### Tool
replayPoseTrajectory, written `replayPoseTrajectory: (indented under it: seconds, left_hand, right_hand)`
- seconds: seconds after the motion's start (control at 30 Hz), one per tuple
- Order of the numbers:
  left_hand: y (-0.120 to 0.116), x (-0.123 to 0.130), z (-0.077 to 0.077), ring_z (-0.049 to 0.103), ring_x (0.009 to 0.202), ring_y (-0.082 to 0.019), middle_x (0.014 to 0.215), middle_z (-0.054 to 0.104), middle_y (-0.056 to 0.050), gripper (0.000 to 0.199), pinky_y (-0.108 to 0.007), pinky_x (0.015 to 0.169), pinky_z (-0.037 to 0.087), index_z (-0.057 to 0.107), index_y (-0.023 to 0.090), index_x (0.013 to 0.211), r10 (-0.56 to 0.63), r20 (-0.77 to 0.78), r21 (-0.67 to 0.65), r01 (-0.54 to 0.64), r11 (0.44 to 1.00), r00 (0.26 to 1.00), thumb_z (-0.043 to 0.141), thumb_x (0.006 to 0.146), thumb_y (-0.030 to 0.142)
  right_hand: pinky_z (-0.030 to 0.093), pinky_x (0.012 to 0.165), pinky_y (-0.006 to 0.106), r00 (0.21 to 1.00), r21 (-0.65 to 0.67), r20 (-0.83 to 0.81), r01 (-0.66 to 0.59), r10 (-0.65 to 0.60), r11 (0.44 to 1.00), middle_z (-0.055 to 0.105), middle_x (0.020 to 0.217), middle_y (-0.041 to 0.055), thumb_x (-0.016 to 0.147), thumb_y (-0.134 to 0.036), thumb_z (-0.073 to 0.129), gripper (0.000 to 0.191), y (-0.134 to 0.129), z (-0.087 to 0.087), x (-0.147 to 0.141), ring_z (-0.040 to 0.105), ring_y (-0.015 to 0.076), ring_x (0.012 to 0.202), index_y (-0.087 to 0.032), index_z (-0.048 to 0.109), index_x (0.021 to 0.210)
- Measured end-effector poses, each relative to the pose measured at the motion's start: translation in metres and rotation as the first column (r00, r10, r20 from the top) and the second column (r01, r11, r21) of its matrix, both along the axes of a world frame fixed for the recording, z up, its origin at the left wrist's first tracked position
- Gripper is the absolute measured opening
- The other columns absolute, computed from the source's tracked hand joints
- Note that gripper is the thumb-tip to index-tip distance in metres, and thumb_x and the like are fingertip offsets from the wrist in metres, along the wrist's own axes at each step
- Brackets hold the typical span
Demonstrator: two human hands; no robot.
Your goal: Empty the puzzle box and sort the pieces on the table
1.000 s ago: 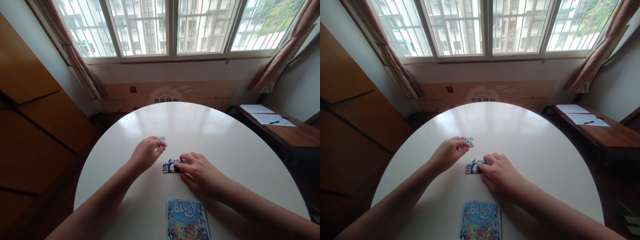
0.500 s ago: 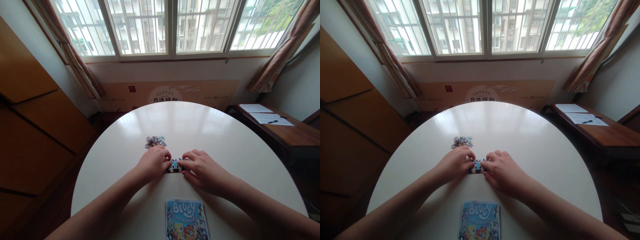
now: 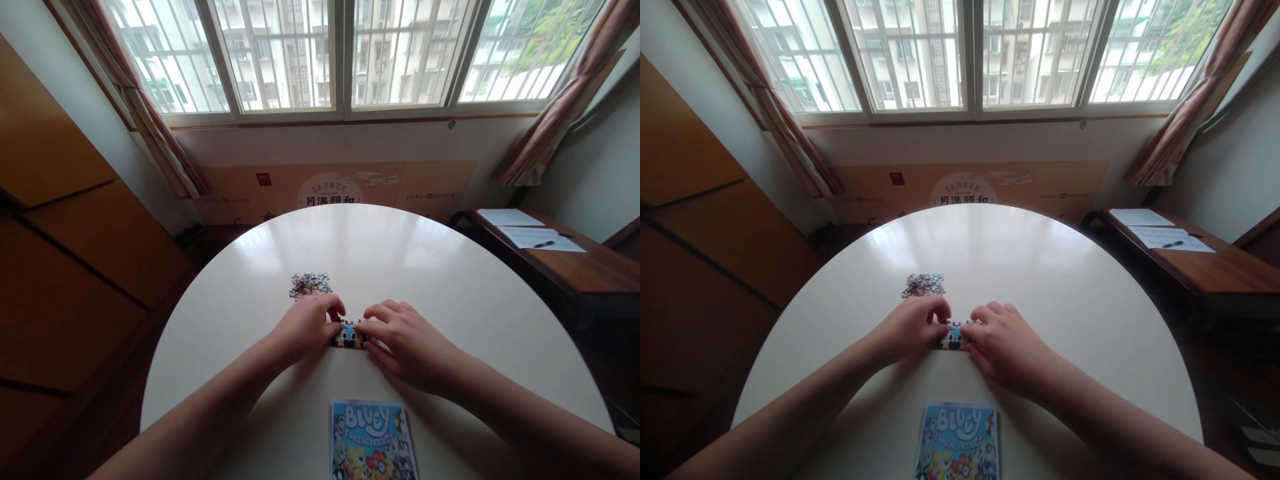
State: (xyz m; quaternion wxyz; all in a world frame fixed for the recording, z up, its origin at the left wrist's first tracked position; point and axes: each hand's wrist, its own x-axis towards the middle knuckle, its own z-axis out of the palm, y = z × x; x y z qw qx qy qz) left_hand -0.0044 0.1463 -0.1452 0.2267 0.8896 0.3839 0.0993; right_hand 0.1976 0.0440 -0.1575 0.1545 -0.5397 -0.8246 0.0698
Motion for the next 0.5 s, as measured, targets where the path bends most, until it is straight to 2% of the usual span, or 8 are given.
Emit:
replayPoseTrajectory:
  seconds: [0.17, 0.27, 0.4, 0.5]
  left_hand:
    - [0.001, 0.0, 0.0, 0.064, 0.076, -0.018, 0.083, 0.074, -0.001, 0.013, -0.029, 0.069, 0.048, 0.073, 0.022, 0.09, -0.035, 0.1, -0.044, 0.039, 0.998, 0.994, 0.065, 0.08, 0.024]
    - [0.009, -0.006, 0.006, 0.065, 0.076, -0.018, 0.086, 0.075, -0.002, 0.015, -0.03, 0.071, 0.05, 0.076, 0.021, 0.089, 0.01, 0.156, -0.088, 0.004, 0.996, 0.988, 0.064, 0.083, 0.029]
    - [0.035, -0.028, 0.017, 0.069, 0.084, -0.022, 0.095, 0.077, -0.004, 0.024, -0.032, 0.078, 0.052, 0.077, 0.021, 0.097, 0.202, 0.21, -0.107, -0.183, 0.977, 0.957, 0.061, 0.084, 0.035]
    - [0.059, -0.047, 0.019, 0.069, 0.086, -0.024, 0.092, 0.077, -0.005, 0.028, -0.034, 0.079, 0.051, 0.077, 0.02, 0.096, 0.345, 0.159, -0.092, -0.334, 0.938, 0.925, 0.061, 0.082, 0.039]
  right_hand:
    - [0.038, 0.087, 0.036, 1.0, 0.034, -0.005, 0.01, -0.01, 0.999, 0.064, 0.107, 0.0058, 0.094, -0.028, 0.056, 0.026, 0.003, -0.002, 0.003, 0.054, 0.0193, 0.097, -0.029, 0.067, 0.117]
    - [0.038, 0.088, 0.036, 1.0, 0.041, -0.002, -0.008, 0.008, 0.999, 0.064, 0.109, 0.0037, 0.092, -0.03, 0.059, 0.025, 0.004, -0.004, 0.003, 0.054, 0.0193, 0.098, -0.032, 0.067, 0.116]
    - [0.038, 0.089, 0.036, 1.0, 0.025, -0.011, -0.015, 0.015, 1.0, 0.065, 0.109, 0.0022, 0.091, -0.03, 0.062, 0.022, 0.003, -0.003, 0.002, 0.055, 0.0184, 0.099, -0.033, 0.068, 0.112]
    - [0.038, 0.089, 0.036, 1.0, 0.0, -0.018, -0.015, 0.015, 1.0, 0.065, 0.107, 0.0019, 0.091, -0.03, 0.062, 0.021, 0.003, -0.001, 0.002, 0.056, 0.0181, 0.098, -0.033, 0.069, 0.11]
